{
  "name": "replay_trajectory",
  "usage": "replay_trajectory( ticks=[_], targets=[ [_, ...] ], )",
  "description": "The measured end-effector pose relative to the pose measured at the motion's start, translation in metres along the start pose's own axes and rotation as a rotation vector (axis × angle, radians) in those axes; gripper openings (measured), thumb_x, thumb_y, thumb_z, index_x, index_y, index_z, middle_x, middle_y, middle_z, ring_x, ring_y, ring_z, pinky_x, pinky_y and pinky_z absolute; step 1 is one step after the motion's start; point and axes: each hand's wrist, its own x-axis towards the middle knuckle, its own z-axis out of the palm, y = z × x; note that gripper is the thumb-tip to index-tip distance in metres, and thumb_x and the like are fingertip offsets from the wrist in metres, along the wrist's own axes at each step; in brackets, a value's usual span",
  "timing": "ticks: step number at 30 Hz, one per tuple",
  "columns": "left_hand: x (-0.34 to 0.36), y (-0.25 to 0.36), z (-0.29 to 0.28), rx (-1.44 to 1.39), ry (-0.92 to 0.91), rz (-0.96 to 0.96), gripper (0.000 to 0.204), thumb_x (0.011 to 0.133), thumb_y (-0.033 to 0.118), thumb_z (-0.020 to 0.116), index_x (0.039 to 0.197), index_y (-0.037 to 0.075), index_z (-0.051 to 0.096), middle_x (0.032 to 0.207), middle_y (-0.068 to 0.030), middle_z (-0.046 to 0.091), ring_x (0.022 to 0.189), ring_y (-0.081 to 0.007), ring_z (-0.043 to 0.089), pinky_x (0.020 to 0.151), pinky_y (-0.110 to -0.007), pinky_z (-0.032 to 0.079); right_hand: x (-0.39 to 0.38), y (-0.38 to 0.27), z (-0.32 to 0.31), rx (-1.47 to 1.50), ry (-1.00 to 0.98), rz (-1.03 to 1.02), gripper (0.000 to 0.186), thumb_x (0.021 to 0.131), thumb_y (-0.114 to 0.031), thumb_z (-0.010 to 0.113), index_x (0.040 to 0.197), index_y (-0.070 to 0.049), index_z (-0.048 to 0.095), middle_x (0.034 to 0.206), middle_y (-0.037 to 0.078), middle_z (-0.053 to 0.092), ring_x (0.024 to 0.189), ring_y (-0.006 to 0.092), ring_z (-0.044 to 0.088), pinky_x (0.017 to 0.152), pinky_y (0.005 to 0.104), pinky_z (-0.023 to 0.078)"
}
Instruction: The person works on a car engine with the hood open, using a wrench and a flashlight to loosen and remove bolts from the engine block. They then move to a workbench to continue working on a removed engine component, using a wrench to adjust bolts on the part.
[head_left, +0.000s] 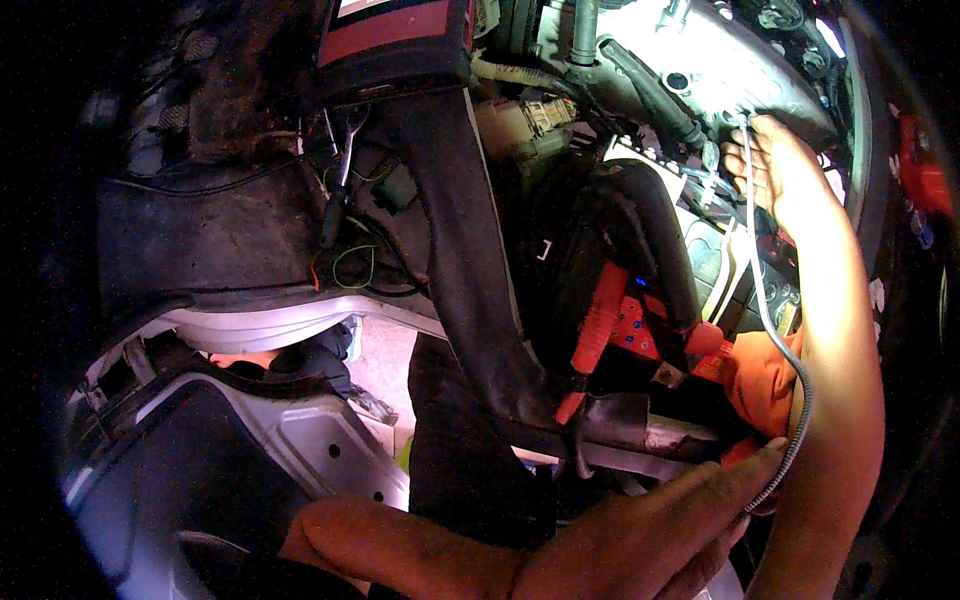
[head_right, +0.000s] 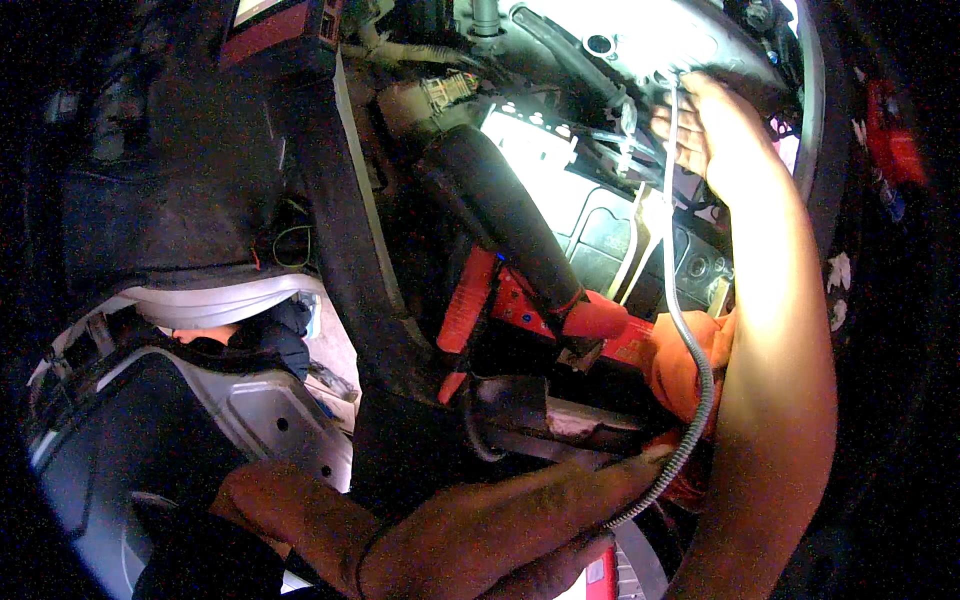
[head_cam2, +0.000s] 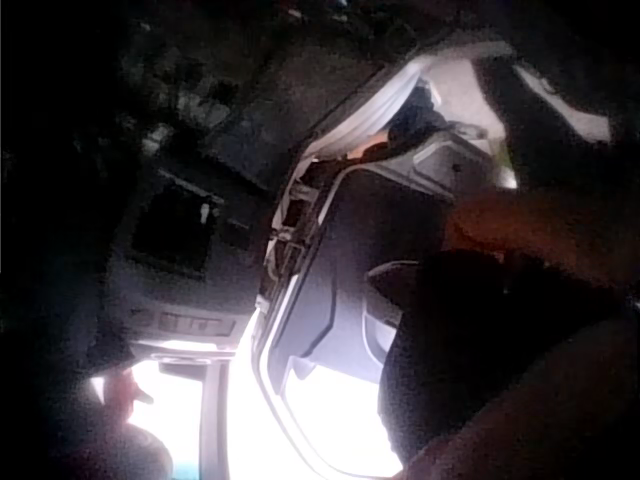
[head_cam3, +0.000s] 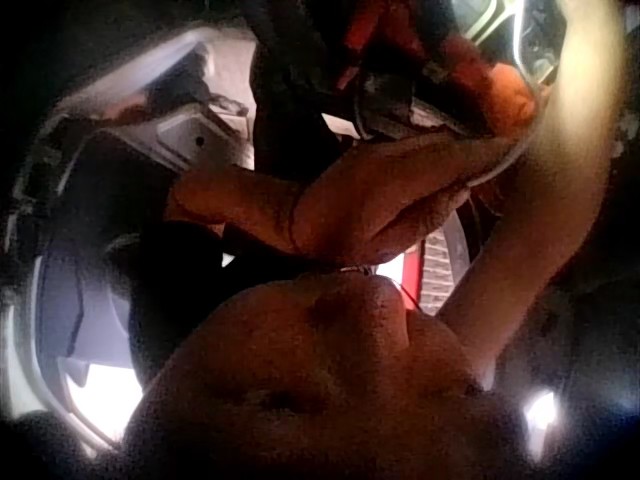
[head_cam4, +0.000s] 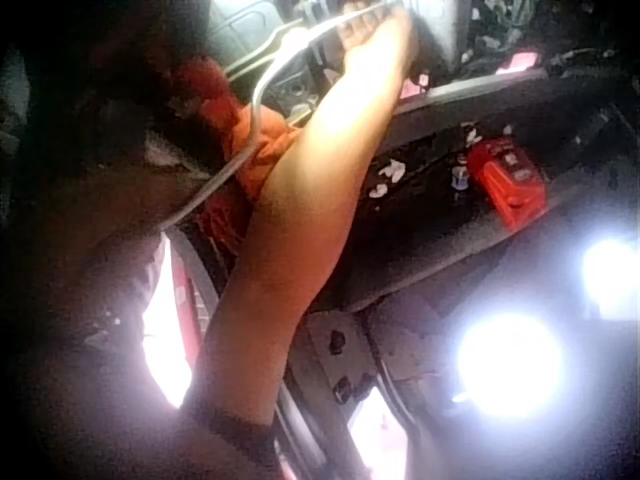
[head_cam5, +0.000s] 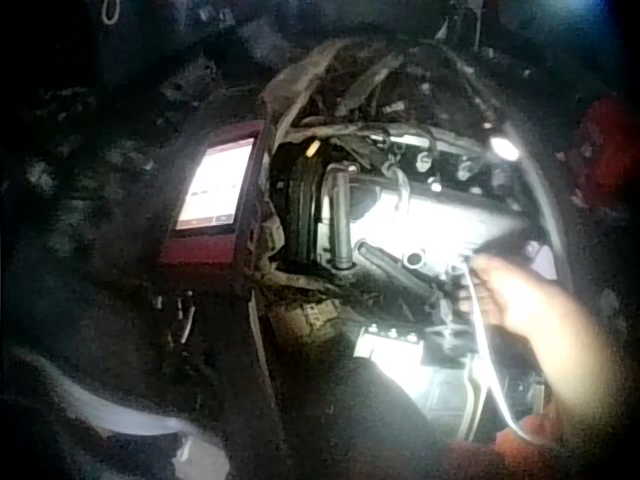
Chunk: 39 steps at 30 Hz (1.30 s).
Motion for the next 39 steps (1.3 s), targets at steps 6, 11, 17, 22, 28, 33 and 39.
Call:
replay_trajectory(
  ticks=[6,11,17,22,28,33,39],
  targets=[
    [-0.005,-0.004,-0.002,-0.010,0.001,0.029,0.042,0.098,0.008,0.052,0.139,0.003,0.047,0.107,-0.0176,0.066,0.090,-0.0255,0.070,0.078,-0.034,0.057,0.021,0.006,-0.006,0.046,-0.022,0.031,0.031,0.092,-0.038,0.058,0.100,-0.008,0.060,0.093,0.006,0.068,0.083,0.0176,0.068,0.075,0.0341,0.055],
    [-0.005,0.000,-0.003,-0.008,0.011,0.055,0.041,0.097,0.008,0.053,0.138,0.004,0.048,0.106,-0.0170,0.067,0.088,-0.0252,0.069,0.077,-0.034,0.057,0.034,0.010,0.001,0.034,0.025,0.028,0.036,0.092,-0.040,0.058,0.102,-0.005,0.060,0.092,0.009,0.068,0.080,0.0184,0.066,0.076,0.0356,0.055],
    [-0.007,-0.010,0.000,0.044,0.078,0.134,0.040,0.097,0.008,0.054,0.136,0.004,0.050,0.105,-0.0162,0.067,0.087,-0.0248,0.069,0.076,-0.034,0.057,0.026,0.010,0.002,0.119,0.060,0.044,0.043,0.093,-0.044,0.056,0.107,-0.003,0.060,0.093,0.009,0.068,0.084,0.0192,0.068,0.078,0.0360,0.055],
    [0.011,-0.003,0.016,0.131,0.187,0.179,0.036,0.097,0.007,0.053,0.133,0.002,0.051,0.099,-0.0169,0.066,0.082,-0.0256,0.068,0.073,-0.035,0.055,0.012,0.009,0.005,-0.044,0.000,0.010,0.029,0.092,-0.035,0.057,0.100,-0.008,0.063,0.092,0.004,0.069,0.082,0.0166,0.068,0.076,0.0326,0.052],
    [0.053,-0.009,0.007,0.096,0.036,-0.087,0.030,0.098,0.005,0.046,0.124,-0.009,0.048,0.083,-0.0258,0.060,0.070,-0.0351,0.063,0.065,-0.040,0.048,-0.011,0.011,0.007,0.012,-0.058,-0.183,0.023,0.094,-0.030,0.055,0.086,-0.011,0.063,0.070,-0.002,0.060,0.057,0.0081,0.054,0.053,0.0226,0.047],
    [0.087,0.030,-0.008,0.012,0.043,-0.341,0.024,0.097,0.009,0.047,0.113,-0.008,0.054,0.070,-0.0215,0.056,0.062,-0.0305,0.059,0.059,-0.039,0.045,0.009,0.003,0.002,-0.113,-0.139,-0.016,0.028,0.093,-0.034,0.058,0.092,-0.007,0.066,0.079,0.005,0.065,0.066,0.0138,0.059,0.060,0.0256,0.047],
    [0.113,0.055,-0.039,0.135,-0.018,-0.378,0.018,0.096,0.010,0.049,0.099,-0.006,0.059,0.061,-0.0150,0.053,0.055,-0.0186,0.053,0.054,-0.035,0.042,0.026,0.015,0.009,-0.033,-0.122,-0.157,0.022,0.096,-0.022,0.055,0.099,-0.002,0.063,0.088,0.009,0.065,0.076,0.0174,0.064,0.069,0.0315,0.052]
  ],
)
